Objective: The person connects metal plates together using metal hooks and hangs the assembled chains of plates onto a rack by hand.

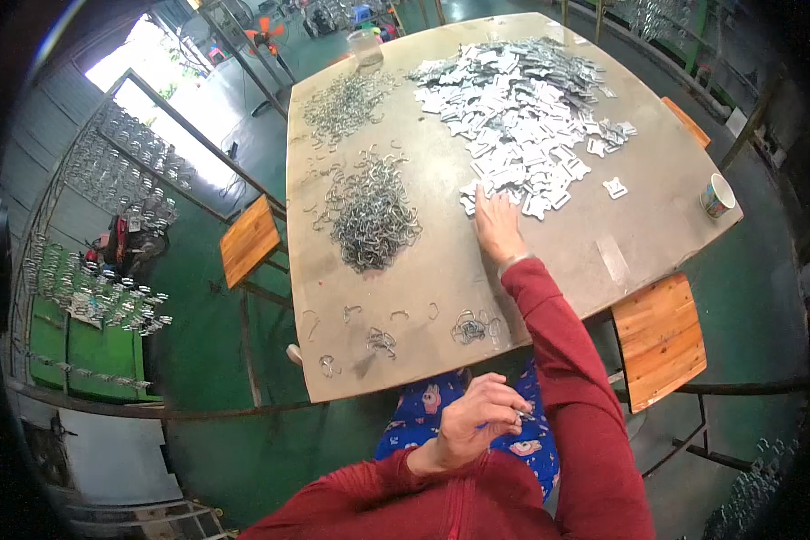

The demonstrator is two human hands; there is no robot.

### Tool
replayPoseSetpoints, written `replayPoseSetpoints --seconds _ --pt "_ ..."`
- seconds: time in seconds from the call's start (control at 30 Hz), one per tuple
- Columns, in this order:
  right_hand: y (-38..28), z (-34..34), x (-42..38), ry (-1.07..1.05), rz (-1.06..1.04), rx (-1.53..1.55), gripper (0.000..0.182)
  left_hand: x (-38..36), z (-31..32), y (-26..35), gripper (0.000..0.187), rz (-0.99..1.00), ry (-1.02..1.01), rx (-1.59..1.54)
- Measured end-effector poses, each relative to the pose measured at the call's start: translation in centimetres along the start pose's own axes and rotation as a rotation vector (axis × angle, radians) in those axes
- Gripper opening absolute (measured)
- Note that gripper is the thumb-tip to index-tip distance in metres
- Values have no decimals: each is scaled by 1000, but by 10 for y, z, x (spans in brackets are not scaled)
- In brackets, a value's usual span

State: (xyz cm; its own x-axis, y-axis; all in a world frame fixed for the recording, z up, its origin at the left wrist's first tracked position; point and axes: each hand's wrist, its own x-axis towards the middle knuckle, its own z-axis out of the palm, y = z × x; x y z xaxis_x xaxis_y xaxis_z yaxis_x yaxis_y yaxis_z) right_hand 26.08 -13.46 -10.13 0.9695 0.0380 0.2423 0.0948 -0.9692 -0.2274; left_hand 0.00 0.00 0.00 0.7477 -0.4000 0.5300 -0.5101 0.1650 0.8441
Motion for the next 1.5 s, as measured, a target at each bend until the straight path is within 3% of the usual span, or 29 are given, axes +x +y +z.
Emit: replayPoseSetpoints --seconds 0.07,0.1,0.17,0.2,0.3,0.33,0.43,0.47,0.63,0.73,1.0,1.23,1.37,1.5 --pt "3 -3 -18 3 -118 9 60 -3 1 12 15 -23 14 17" --pt "15 -11 6 20 -134 -31 60 7 -1 -16 16 45 18 17" --pt "14 -24 -18 -88 -107 -41 60 -1 -2 -10 17 18 -3 23" --pt "22 -25 -29 62 -179 24 54 -2 -4 -11 17 26 2 21" --pt "45 -39 -56 81 53 465 41 -3 -4 -10 18 55 41 2" --pt "49 -47 -69 25 232 754 27 -3 -3 -11 18 55 62 -22" --pt "48 -76 -117 -86 481 1558 22 -6 1 -11 18 -6 65 -79" --pt "41 -92 -134 -107 538 1622 23 -9 3 -10 17 -58 61 -131" --pt "26 -137 -185 -167 453 1656 41 -8 11 -14 11 -222 103 -400" --pt "14 -164 -206 -194 396 1580 48 -15 8 -25 11 -359 26 -258" --pt "-3 -190 -220 -143 307 1550 44 -15 18 -36 11 -499 123 -289" --pt "-16 -204 -219 -88 349 1355 37 -6 13 -26 9 -427 51 -90" --pt "-25 -198 -230 63 204 1076 18 -8 7 -24 12 -359 10 22" --pt "-33 -208 -230 56 145 1199 13 -4 -11 -39 31 -275 67 -51"
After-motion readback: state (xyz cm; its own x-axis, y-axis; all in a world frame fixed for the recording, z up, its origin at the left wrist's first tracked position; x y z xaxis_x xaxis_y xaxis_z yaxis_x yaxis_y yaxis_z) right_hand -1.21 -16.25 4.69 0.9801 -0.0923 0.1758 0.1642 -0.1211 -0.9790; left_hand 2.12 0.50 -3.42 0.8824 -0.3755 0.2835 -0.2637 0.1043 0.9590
